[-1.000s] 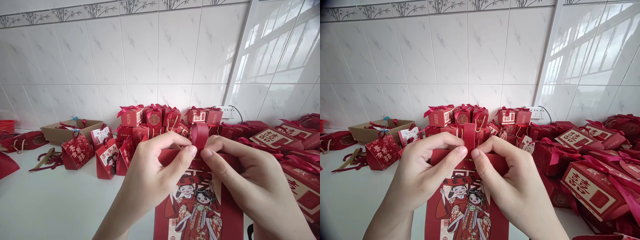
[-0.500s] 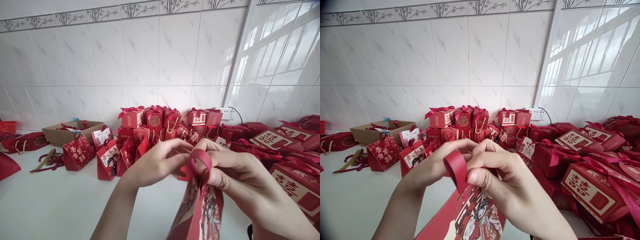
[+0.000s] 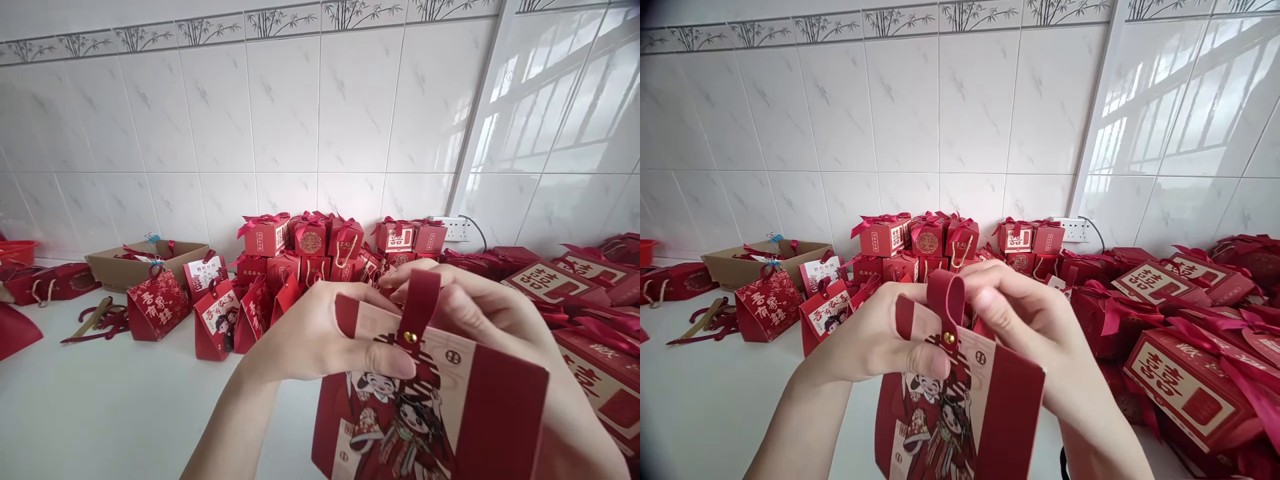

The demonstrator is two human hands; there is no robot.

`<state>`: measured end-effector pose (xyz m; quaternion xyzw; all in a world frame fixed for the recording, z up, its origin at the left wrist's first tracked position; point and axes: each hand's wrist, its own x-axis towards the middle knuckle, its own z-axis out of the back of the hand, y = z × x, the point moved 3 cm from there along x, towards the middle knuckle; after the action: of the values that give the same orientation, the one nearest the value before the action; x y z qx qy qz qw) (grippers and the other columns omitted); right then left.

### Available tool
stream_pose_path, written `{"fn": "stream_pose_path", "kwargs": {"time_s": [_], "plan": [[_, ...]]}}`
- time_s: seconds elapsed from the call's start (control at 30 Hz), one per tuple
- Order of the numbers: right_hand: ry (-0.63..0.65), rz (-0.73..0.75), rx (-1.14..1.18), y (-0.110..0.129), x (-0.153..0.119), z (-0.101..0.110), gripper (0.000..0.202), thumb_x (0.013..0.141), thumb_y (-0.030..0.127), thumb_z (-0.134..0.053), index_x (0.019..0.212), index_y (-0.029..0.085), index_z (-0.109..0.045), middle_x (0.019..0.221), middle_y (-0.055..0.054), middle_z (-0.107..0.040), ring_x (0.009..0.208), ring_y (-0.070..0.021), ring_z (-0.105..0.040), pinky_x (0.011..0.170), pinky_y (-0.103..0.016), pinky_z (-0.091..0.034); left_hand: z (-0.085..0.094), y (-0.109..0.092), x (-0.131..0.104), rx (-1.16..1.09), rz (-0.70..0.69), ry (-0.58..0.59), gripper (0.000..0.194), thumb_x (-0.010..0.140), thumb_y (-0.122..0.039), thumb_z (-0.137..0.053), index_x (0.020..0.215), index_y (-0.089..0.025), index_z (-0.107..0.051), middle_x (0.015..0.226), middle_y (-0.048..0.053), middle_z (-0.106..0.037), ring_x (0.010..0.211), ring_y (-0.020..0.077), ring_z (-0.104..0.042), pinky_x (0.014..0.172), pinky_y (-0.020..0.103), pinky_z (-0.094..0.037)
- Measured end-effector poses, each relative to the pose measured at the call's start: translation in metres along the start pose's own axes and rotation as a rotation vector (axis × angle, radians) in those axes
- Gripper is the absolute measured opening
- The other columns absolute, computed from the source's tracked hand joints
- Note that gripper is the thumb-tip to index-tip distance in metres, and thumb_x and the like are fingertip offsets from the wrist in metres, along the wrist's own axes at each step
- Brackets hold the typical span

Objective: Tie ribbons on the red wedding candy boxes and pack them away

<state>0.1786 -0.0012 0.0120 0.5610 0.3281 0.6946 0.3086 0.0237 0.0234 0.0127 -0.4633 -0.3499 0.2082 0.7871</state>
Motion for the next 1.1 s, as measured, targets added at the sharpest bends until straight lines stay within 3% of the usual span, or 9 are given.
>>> {"fn": "stream_pose_path", "kwargs": {"time_s": [0.13, 0.2, 0.33, 0.43, 0.5, 0.73, 1.1], "plan": [[-0.022, -0.073, 0.170, 0.000, -0.002, 0.006, 0.042, 0.084, 0.057, -0.046, 0.079, 0.021, -0.069, 0.070, -0.006, -0.068, 0.061, -0.0198, -0.066, 0.054, -0.027, -0.053, 0.004, -0.007, -0.005, 0.204, -0.059, -0.228, 0.045, 0.073, -0.038, -0.067, 0.047, -0.016, -0.039, 0.054, -0.004, -0.036, 0.049, 0.0066, -0.035, 0.044, 0.022, -0.025], [-0.068, -0.087, 0.122, 0.002, -0.003, 0.005, 0.034, 0.081, 0.053, -0.055, 0.080, 0.022, -0.069, 0.068, -0.004, -0.068, 0.059, -0.0176, -0.065, 0.055, -0.026, -0.053, 0.005, -0.012, -0.008, 0.255, -0.070, -0.321, 0.048, 0.076, -0.038, -0.064, 0.046, -0.016, -0.034, 0.054, -0.004, -0.033, 0.048, 0.0063, -0.031, 0.043, 0.023, -0.022], [-0.161, -0.068, -0.056, 0.006, -0.005, 0.001, 0.015, 0.073, 0.036, -0.071, 0.075, 0.022, -0.068, 0.066, 0.000, -0.068, 0.056, -0.0123, -0.063, 0.047, -0.018, -0.049, 0.004, -0.015, -0.010, 0.241, -0.007, -0.317, 0.034, 0.080, -0.034, -0.059, 0.053, -0.016, -0.050, 0.056, -0.003, -0.043, 0.052, 0.0073, -0.038, 0.046, 0.021, -0.029], [-0.120, -0.044, -0.142, 0.006, -0.005, -0.002, 0.017, 0.075, 0.037, -0.069, 0.076, 0.021, -0.068, 0.067, -0.002, -0.069, 0.057, -0.0142, -0.064, 0.047, -0.018, -0.050, 0.005, -0.012, -0.011, 0.097, 0.002, -0.307, 0.019, 0.080, -0.036, -0.059, 0.075, -0.019, -0.062, 0.066, -0.001, -0.056, 0.059, 0.0089, -0.049, 0.051, 0.019, -0.038], [-0.063, -0.028, -0.229, 0.006, -0.005, -0.003, 0.017, 0.076, 0.037, -0.067, 0.076, 0.020, -0.069, 0.069, -0.002, -0.070, 0.060, -0.0149, -0.065, 0.049, -0.018, -0.052, 0.007, -0.009, -0.012, 0.048, -0.024, -0.332, 0.018, 0.079, -0.038, -0.061, 0.079, -0.020, -0.063, 0.070, -0.001, -0.059, 0.063, 0.0097, -0.053, 0.053, 0.019, -0.041], [0.059, -0.021, -0.325, 0.004, -0.003, -0.001, 0.021, 0.080, 0.040, -0.061, 0.078, 0.021, -0.069, 0.076, -0.003, -0.071, 0.065, -0.0164, -0.066, 0.053, -0.020, -0.053, 0.007, -0.010, -0.011, 0.132, -0.089, -0.470, 0.026, 0.080, -0.036, -0.061, 0.062, -0.017, -0.058, 0.055, -0.004, -0.052, 0.053, 0.0068, -0.048, 0.048, 0.017, -0.037], [0.016, -0.051, -0.370, 0.010, -0.006, 0.001, 0.027, 0.080, 0.044, -0.060, 0.075, 0.019, -0.069, 0.071, -0.003, -0.068, 0.060, -0.0133, -0.062, 0.050, -0.018, -0.048, -0.002, -0.017, -0.012, 0.129, -0.091, -0.570, 0.025, 0.080, -0.032, -0.059, 0.061, -0.017, -0.056, 0.055, -0.003, -0.050, 0.050, 0.0074, -0.045, 0.044, 0.018, -0.036]]}}
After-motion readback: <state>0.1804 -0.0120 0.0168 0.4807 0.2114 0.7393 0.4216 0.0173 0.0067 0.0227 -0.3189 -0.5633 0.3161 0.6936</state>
